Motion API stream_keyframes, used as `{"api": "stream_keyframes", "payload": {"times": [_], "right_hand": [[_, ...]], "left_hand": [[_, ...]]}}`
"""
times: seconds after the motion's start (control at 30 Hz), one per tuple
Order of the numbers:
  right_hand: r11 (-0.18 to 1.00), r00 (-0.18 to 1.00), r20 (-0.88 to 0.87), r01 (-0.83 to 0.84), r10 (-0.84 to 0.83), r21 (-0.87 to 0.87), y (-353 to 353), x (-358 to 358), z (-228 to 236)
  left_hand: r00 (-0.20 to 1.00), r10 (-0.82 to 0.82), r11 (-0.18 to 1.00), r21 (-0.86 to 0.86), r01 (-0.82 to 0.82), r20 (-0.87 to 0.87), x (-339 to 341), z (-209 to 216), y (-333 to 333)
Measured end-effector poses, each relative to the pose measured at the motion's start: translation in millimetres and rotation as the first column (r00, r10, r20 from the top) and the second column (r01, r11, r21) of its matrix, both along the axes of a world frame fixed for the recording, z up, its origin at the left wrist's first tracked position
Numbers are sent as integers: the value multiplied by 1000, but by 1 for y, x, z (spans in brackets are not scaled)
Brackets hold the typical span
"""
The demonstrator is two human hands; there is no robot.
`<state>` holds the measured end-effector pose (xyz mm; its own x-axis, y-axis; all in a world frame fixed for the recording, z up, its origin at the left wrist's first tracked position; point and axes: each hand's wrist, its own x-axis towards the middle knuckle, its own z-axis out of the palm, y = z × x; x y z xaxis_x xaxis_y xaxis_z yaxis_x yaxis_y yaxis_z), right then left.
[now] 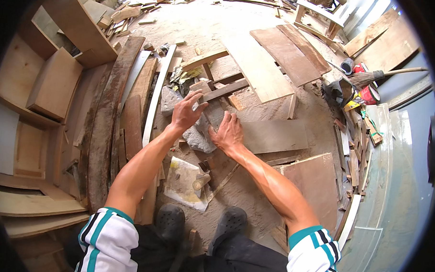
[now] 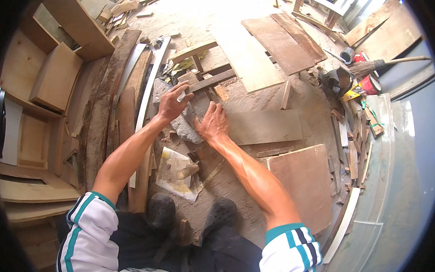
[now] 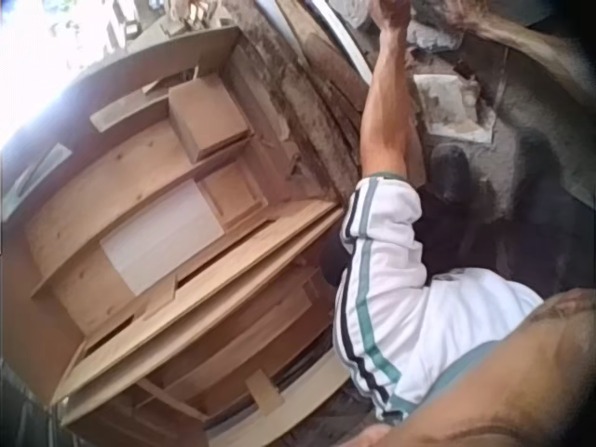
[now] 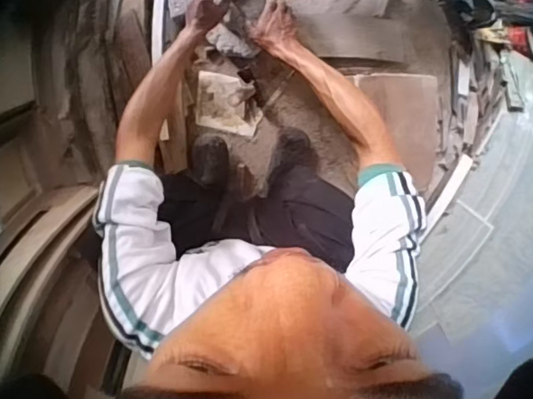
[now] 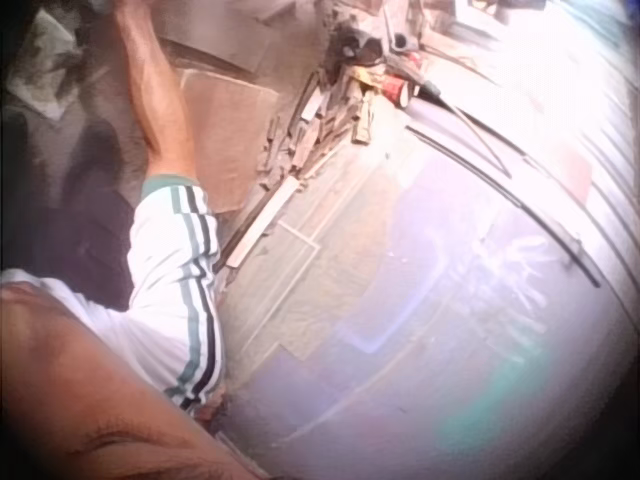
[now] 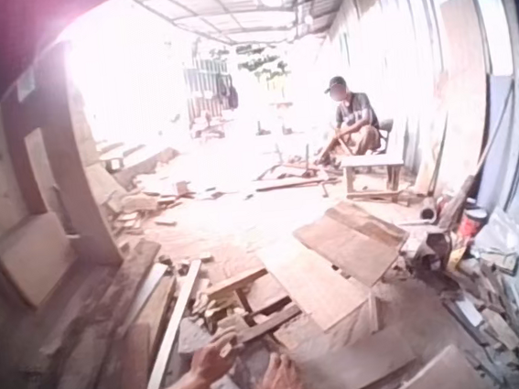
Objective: The person sits on the floor and assembles a wooden pallet by arranging planks and securing them with nails. They use a hammer to drive nails into the wood and adjust the position of the planks and supporting blocks throughout the process.
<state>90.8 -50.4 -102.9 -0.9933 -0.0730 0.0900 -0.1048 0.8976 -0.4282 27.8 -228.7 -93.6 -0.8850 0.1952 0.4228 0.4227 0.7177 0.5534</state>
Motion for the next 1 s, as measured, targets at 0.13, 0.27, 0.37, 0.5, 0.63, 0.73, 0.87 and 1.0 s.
{"api": "stream_keyframes", "payload": {"times": [0.13,0.27,0.37,0.5,0.63,0.73,0.87,1.0], "right_hand": [[1000,999,-30,11,-12,-22,-4,5,-2],[999,999,-7,37,-38,-32,-8,7,-1],[999,999,-39,29,-29,-24,-8,7,-3],[998,999,-25,46,-48,-46,-2,5,-8],[998,1000,-22,18,-19,-61,1,9,-4],[997,1000,0,-17,17,-79,12,15,-7],[981,1000,-3,-25,25,-194,20,20,-16],[985,997,79,-1,15,-172,13,25,-8]], "left_hand": [[999,-17,1000,12,18,-37,2,0,-3],[1000,-13,1000,-7,13,21,2,1,-4],[984,-11,995,-97,29,179,0,10,-8],[909,22,1000,-20,-15,417,-1,30,-2],[811,195,821,360,-443,552,-3,6,3],[635,54,612,477,-631,771,3,2,14],[698,111,738,412,-535,708,1,5,21],[714,105,790,378,-483,692,-2,6,17]]}}
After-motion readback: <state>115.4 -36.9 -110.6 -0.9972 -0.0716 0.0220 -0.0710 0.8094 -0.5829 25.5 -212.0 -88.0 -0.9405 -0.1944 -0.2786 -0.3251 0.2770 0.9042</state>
